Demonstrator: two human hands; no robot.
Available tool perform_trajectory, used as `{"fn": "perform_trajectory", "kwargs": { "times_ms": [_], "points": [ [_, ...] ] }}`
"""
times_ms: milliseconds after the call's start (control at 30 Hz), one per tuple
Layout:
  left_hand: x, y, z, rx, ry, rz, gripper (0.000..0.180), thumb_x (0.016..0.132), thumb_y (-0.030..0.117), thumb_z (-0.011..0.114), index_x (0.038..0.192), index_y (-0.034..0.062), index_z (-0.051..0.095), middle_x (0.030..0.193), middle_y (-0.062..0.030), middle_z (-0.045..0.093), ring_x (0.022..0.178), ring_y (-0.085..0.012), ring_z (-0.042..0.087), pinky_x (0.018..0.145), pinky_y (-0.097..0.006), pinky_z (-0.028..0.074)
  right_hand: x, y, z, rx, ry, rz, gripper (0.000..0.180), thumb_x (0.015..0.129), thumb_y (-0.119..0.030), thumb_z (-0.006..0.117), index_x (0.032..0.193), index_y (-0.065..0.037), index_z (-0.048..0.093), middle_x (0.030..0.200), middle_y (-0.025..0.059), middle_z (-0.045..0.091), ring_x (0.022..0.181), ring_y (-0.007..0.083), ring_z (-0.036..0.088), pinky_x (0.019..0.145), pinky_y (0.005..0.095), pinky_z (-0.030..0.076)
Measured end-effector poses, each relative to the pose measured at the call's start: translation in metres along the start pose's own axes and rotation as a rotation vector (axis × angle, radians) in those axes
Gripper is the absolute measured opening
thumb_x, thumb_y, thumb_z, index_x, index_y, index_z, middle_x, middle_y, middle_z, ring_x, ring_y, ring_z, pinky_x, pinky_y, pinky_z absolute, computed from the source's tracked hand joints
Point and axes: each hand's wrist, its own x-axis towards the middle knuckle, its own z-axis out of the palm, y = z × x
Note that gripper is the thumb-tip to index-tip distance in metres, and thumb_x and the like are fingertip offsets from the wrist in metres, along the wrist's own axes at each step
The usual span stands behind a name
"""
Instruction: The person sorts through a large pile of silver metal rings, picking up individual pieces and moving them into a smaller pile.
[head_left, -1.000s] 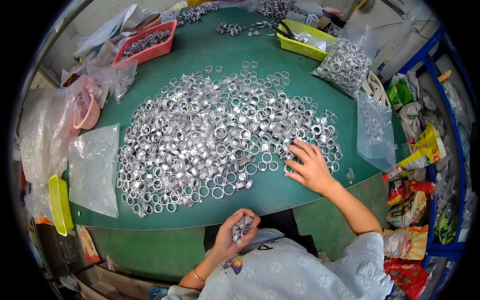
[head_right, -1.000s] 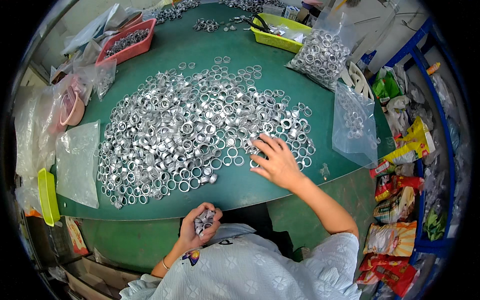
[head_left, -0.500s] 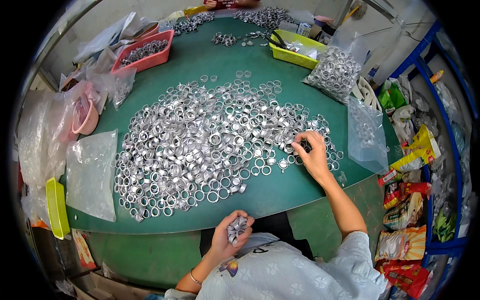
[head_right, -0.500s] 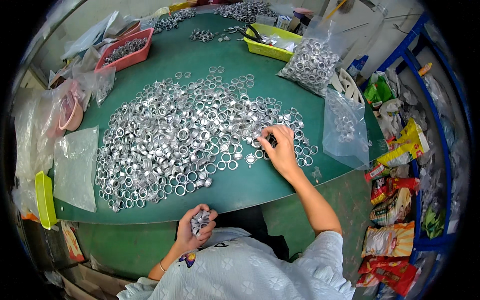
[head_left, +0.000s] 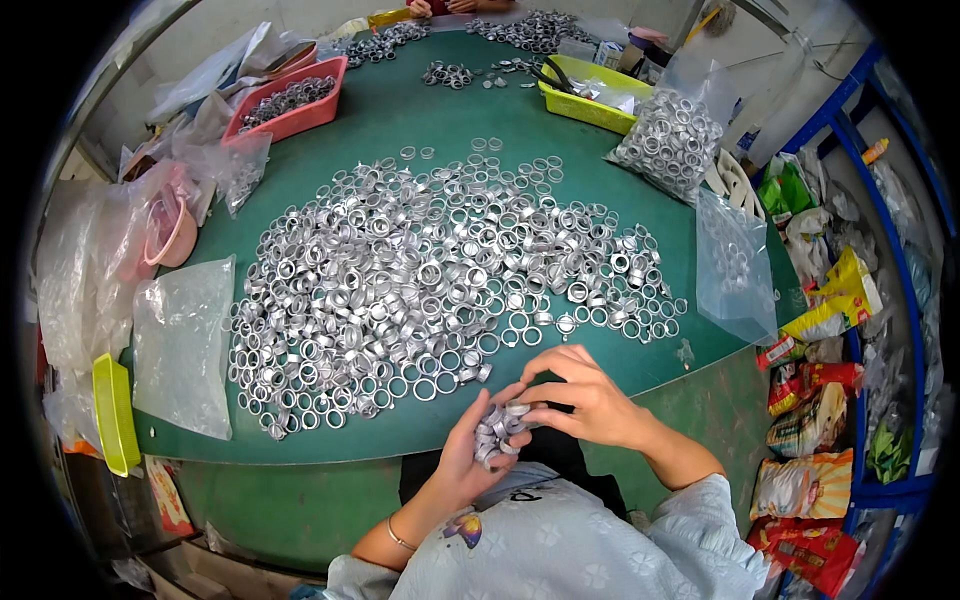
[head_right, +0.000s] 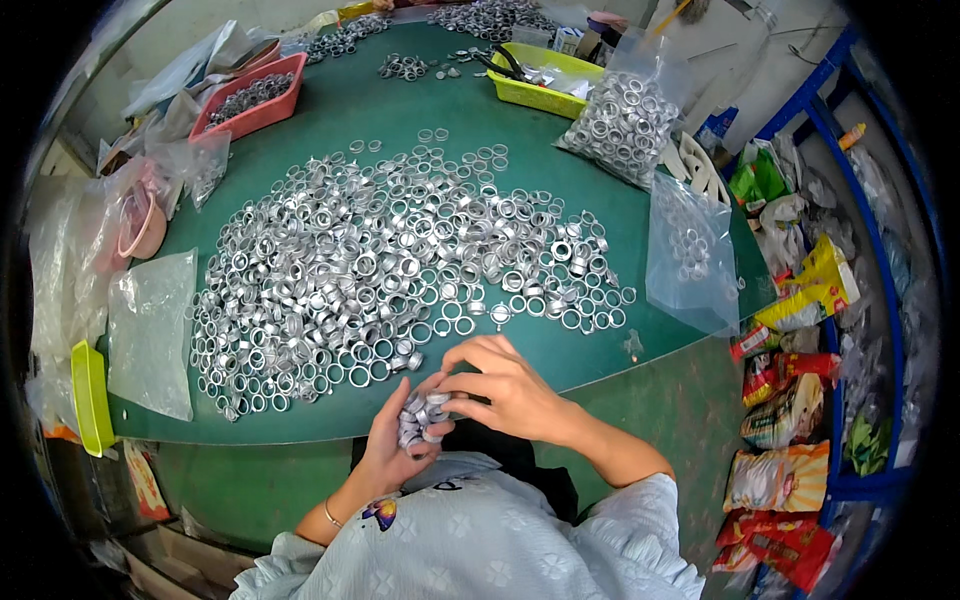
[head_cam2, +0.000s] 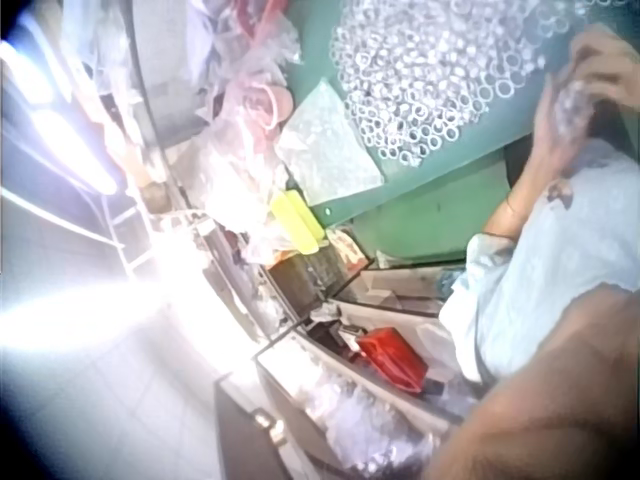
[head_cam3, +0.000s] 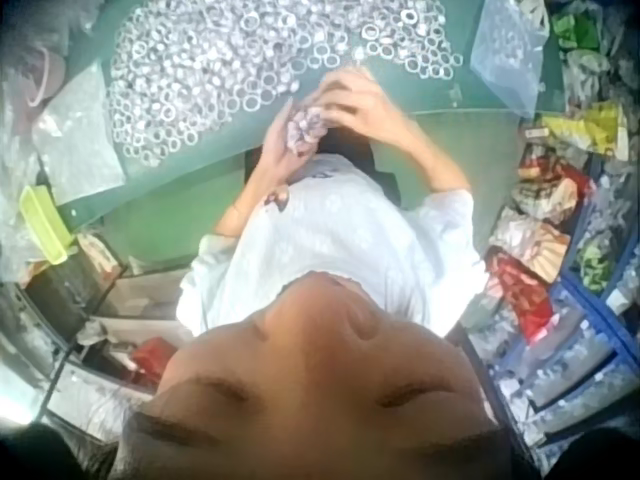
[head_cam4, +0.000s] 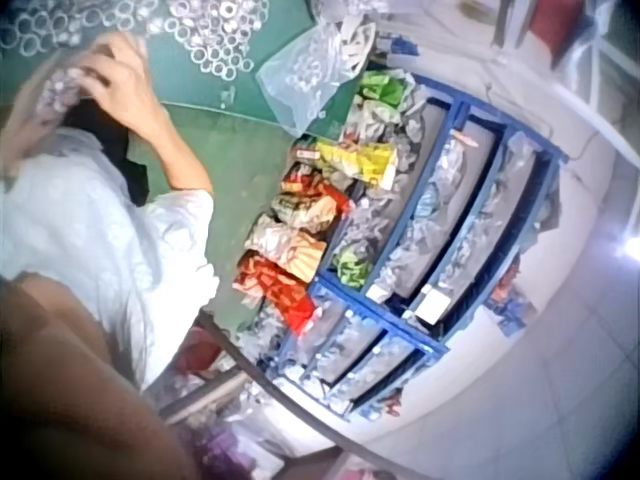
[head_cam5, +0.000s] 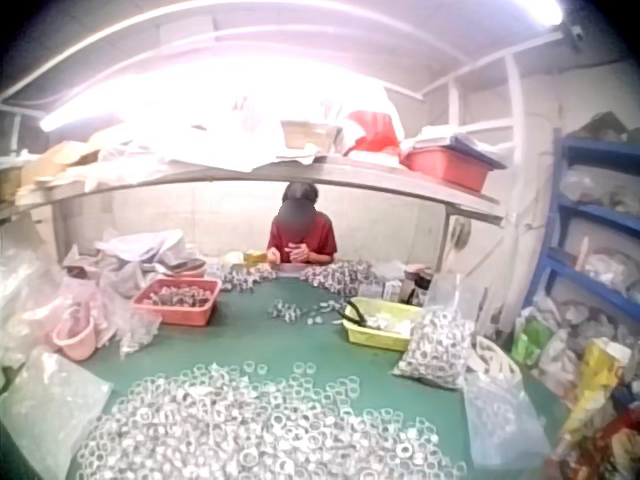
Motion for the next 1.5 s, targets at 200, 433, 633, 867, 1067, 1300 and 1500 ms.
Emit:
{"fn": "perform_trajectory", "kwargs": {
  "times_ms": [200, 433, 633, 867, 1067, 1300, 1500],
  "points": [
    [0.007, 0.001, -0.026, 0.019, -0.209, -0.050, 0.031, 0.092, 0.028, 0.041, 0.114, 0.0074, 0.048, 0.091, -0.0134, 0.048, 0.054, -0.0097, 0.039, 0.034, -0.017, 0.029, 0.013, 0.054, -0.017, -0.160, 0.289, 0.234, 0.018, 0.071, -0.008, 0.065, 0.088, -0.002, 0.062, 0.090, 0.0090, 0.059, 0.087, 0.0266, 0.052, 0.081, 0.0349, 0.039],
    [0.000, -0.006, -0.018, -0.011, -0.198, -0.018, 0.029, 0.091, 0.027, 0.041, 0.111, 0.0097, 0.051, 0.093, -0.0141, 0.047, 0.052, -0.0111, 0.038, 0.034, -0.019, 0.031, 0.029, 0.091, 0.000, -0.629, 0.380, 0.282, 0.021, 0.063, -0.010, 0.070, 0.081, -0.005, 0.060, 0.084, 0.0061, 0.054, 0.081, 0.0246, 0.046, 0.073, 0.0368, 0.033],
    [0.003, -0.006, -0.031, -0.079, -0.174, 0.011, 0.025, 0.090, 0.023, 0.043, 0.110, 0.0100, 0.050, 0.093, -0.0120, 0.046, 0.054, -0.0108, 0.038, 0.035, -0.019, 0.032, 0.011, 0.088, -0.001, -0.092, 0.541, 0.434, 0.014, 0.069, -0.005, 0.068, 0.078, -0.004, 0.058, 0.075, 0.0051, 0.060, 0.065, 0.0137, 0.048, 0.065, 0.0279, 0.038],
    [0.005, -0.008, -0.029, -0.020, -0.158, 0.007, 0.023, 0.088, 0.020, 0.047, 0.108, 0.0099, 0.051, 0.092, -0.0105, 0.045, 0.054, -0.0100, 0.038, 0.035, -0.019, 0.030, -0.002, 0.039, 0.006, 0.919, 0.544, 0.309, 0.013, 0.079, 0.004, 0.058, 0.088, -0.002, 0.051, 0.102, 0.0176, 0.059, 0.081, 0.0177, 0.060, 0.072, 0.0284, 0.049],
    [0.005, -0.009, -0.026, -0.022, -0.141, 0.020, 0.023, 0.088, 0.020, 0.047, 0.108, 0.0097, 0.051, 0.091, -0.0106, 0.045, 0.053, -0.0104, 0.038, 0.035, -0.019, 0.030, -0.008, 0.024, 0.003, 1.138, 0.458, 0.304, 0.029, 0.078, -0.013, 0.066, 0.099, 0.002, 0.054, 0.093, 0.0180, 0.061, 0.078, 0.0211, 0.061, 0.072, 0.0313, 0.050],
    [0.006, -0.009, -0.028, -0.013, -0.129, 0.031, 0.023, 0.088, 0.020, 0.047, 0.109, 0.0100, 0.051, 0.091, -0.0108, 0.045, 0.054, -0.0106, 0.039, 0.034, -0.019, 0.030, -0.004, 0.015, 0.012, 1.034, 0.523, 0.164, 0.037, 0.074, -0.021, 0.070, 0.100, 0.002, 0.058, 0.090, 0.0157, 0.061, 0.077, 0.0194, 0.058, 0.069, 0.0313, 0.047],
    [0.006, -0.009, -0.027, -0.012, -0.120, 0.031, 0.024, 0.089, 0.021, 0.046, 0.110, 0.0101, 0.051, 0.091, -0.0112, 0.045, 0.054, -0.0110, 0.039, 0.034, -0.019, 0.030, -0.008, 0.021, 0.013, 1.162, 0.421, 0.045, 0.038, 0.073, -0.016, 0.070, 0.104, 0.003, 0.057, 0.094, 0.0163, 0.060, 0.087, 0.0200, 0.057, 0.076, 0.0322, 0.046]
  ]
}}
